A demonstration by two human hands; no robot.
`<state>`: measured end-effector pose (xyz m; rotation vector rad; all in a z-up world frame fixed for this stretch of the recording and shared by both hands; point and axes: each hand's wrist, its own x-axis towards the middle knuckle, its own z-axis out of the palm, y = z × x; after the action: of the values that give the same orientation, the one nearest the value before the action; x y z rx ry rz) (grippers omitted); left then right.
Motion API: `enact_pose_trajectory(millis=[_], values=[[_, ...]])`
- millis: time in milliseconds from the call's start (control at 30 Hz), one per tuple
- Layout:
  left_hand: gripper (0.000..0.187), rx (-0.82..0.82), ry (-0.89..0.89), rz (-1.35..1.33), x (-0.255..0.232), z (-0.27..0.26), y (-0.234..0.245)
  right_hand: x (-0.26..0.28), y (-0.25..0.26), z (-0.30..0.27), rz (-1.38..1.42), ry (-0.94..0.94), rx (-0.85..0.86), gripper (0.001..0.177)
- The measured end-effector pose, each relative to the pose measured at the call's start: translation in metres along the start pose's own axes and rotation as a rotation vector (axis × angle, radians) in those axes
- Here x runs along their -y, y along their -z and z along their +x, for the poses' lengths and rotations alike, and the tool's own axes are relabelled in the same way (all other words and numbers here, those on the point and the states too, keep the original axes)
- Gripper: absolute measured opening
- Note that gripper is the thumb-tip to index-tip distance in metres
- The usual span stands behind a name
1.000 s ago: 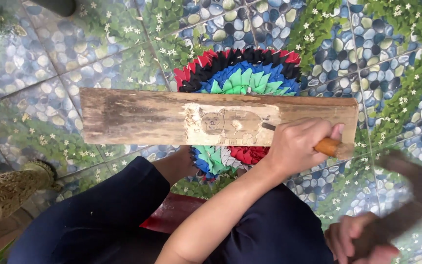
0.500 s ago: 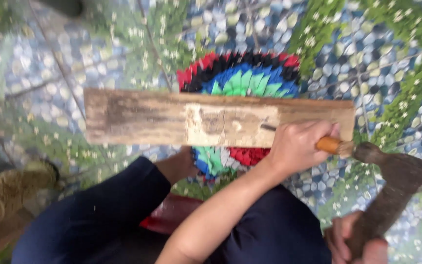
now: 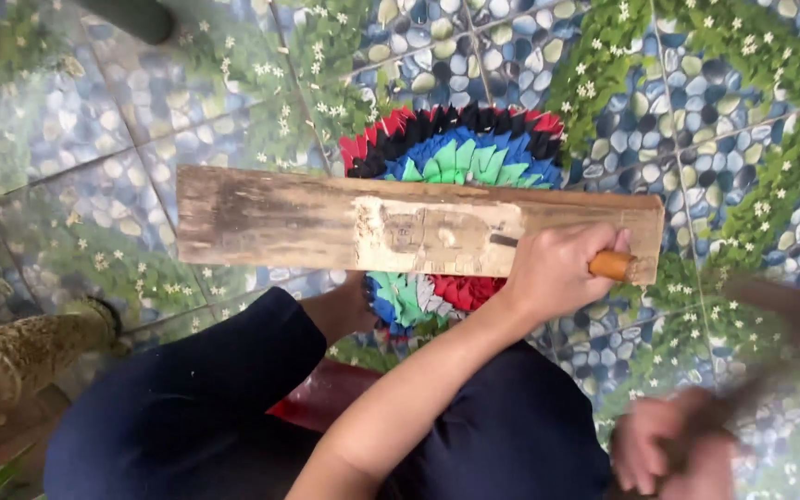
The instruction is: Carving a design into a wooden board using a hammer and a small chisel.
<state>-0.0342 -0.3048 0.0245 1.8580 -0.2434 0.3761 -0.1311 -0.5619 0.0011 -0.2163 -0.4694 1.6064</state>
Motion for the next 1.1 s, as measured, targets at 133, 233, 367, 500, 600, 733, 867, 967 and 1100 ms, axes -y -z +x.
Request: enact_pose_trajectory(millis=[133,233,367,500,600,733,867,967,1100], values=[[0.024,0.047,0.023,0.044,0.013,0.001,-0.005,-0.017,0.022,-0.011,0.166,-0.234,0.043,0.051],[0.03,0.009,0.016,-0.008,0.001,-0.008,0.0,0.027,-0.091,0.098,-0.381,0.962,-0.529,0.043],[0.03,0.023,-0.009,-0.013,0.003,-0.003,-0.003,0.022,-0.1,0.136,-0.345,0.934,-1.158,0.052],[0.018,0.144,-0.055,0.017,0.018,-0.012,-0.001,0.042,-0.063,0.117,-0.433,0.969,-1.371,0.051],[0.055,0.294,-0.221,-0.014,0.022,-0.005,-0.009,0.058,-0.025,0.082,-0.433,0.812,-1.589,0.059],[0.07,0.389,-0.171,0.241,0.024,0.0,-0.02,0.084,0.019,0.066,-0.627,0.644,-1.927,0.063],[0.075,0.487,-0.229,0.288,0.042,-0.01,-0.04,0.102,0.02,0.06,-0.501,0.738,-1.814,0.053],[0.071,0.524,-0.318,0.302,0.042,-0.019,-0.037,0.094,0.019,0.05,-0.496,0.761,-1.764,0.052],[0.071,0.659,-0.344,0.178,0.035,-0.022,-0.022,0.085,0.013,0.055,-0.551,0.72,-1.794,0.055]])
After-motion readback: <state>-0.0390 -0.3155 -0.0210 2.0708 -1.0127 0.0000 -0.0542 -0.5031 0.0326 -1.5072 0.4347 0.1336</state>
